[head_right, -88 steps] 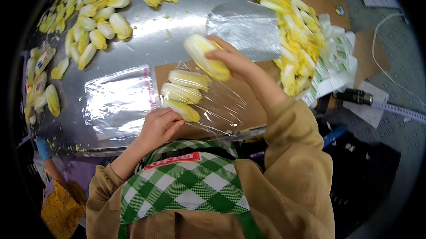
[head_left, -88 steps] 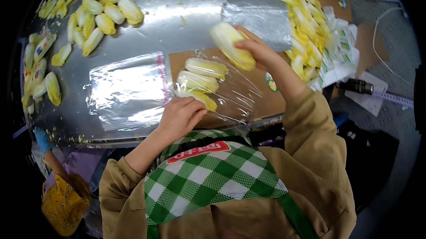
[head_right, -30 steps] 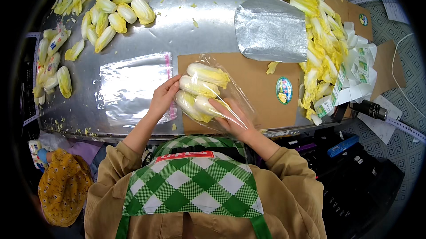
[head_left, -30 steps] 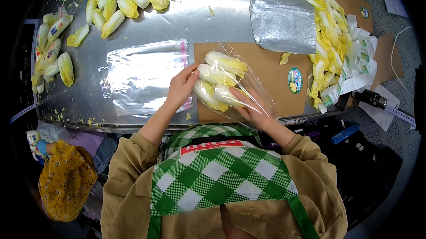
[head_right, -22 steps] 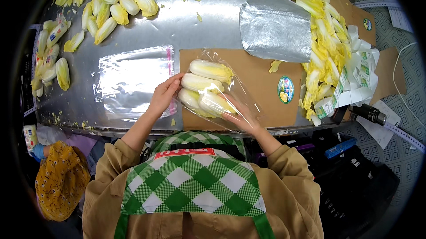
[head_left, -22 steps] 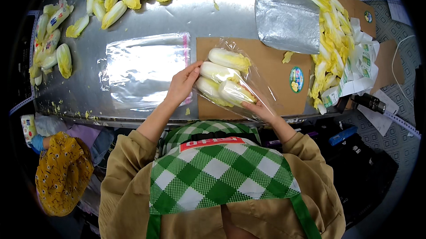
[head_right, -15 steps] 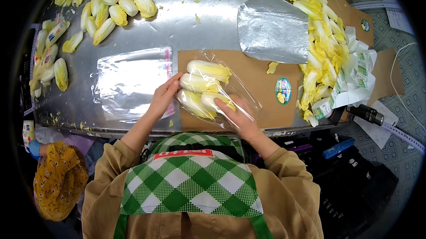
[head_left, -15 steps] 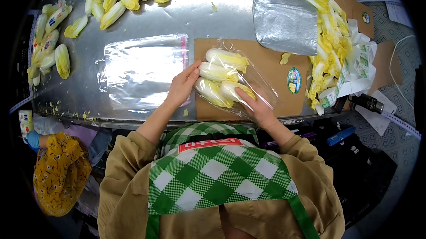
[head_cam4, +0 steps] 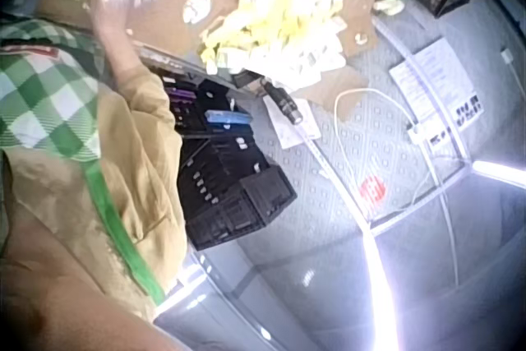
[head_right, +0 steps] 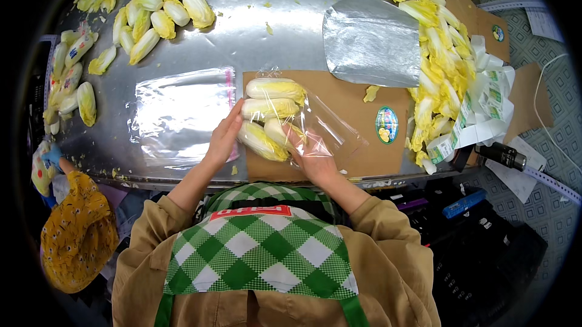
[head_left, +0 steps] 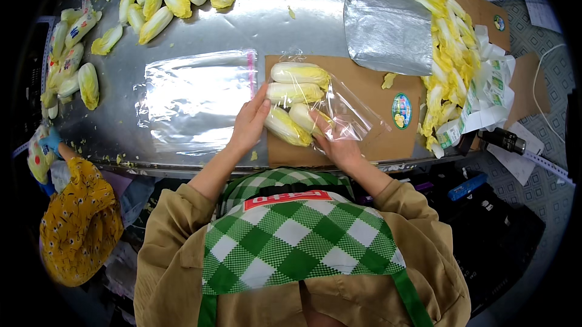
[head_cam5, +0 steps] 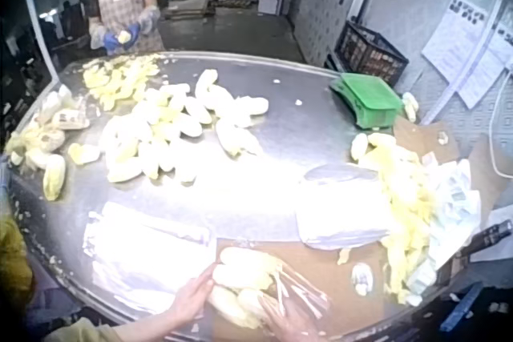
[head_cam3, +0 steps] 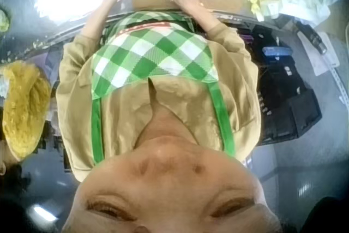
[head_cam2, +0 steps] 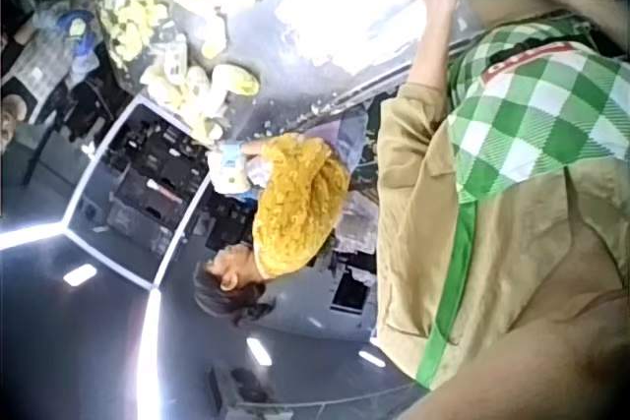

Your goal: The person picks up several endive stalks from a metal table, arranges them on a sheet of plastic film, wraps the film around the vegetables by hand, and places the finished package into a crate.

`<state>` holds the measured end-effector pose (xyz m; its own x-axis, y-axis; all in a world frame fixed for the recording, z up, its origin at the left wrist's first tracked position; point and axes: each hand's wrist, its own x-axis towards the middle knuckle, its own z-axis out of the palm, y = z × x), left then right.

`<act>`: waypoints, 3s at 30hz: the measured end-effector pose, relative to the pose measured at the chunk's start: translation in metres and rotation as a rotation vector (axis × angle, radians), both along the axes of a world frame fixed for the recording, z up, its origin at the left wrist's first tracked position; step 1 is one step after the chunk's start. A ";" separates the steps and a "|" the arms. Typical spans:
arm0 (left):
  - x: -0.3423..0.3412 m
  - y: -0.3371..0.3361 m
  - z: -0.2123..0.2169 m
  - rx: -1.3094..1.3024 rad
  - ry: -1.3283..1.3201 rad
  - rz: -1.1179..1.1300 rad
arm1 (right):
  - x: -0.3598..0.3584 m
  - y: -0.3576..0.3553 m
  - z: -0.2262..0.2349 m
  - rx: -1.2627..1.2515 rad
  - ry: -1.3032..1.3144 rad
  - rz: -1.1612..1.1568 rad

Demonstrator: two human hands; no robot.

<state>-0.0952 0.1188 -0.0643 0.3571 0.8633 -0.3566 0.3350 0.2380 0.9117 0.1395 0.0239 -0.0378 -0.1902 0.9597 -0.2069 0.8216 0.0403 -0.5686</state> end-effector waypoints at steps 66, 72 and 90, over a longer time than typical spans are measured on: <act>-0.032 0.068 -0.011 0.438 -0.020 -0.123 | -0.034 0.056 -0.043 0.427 0.340 0.028; -0.033 0.064 -0.012 0.300 -0.096 -0.081 | -0.040 0.060 -0.040 0.269 0.411 0.077; -0.036 0.073 -0.005 0.216 -0.021 -0.133 | -0.071 0.090 -0.056 0.430 0.313 0.092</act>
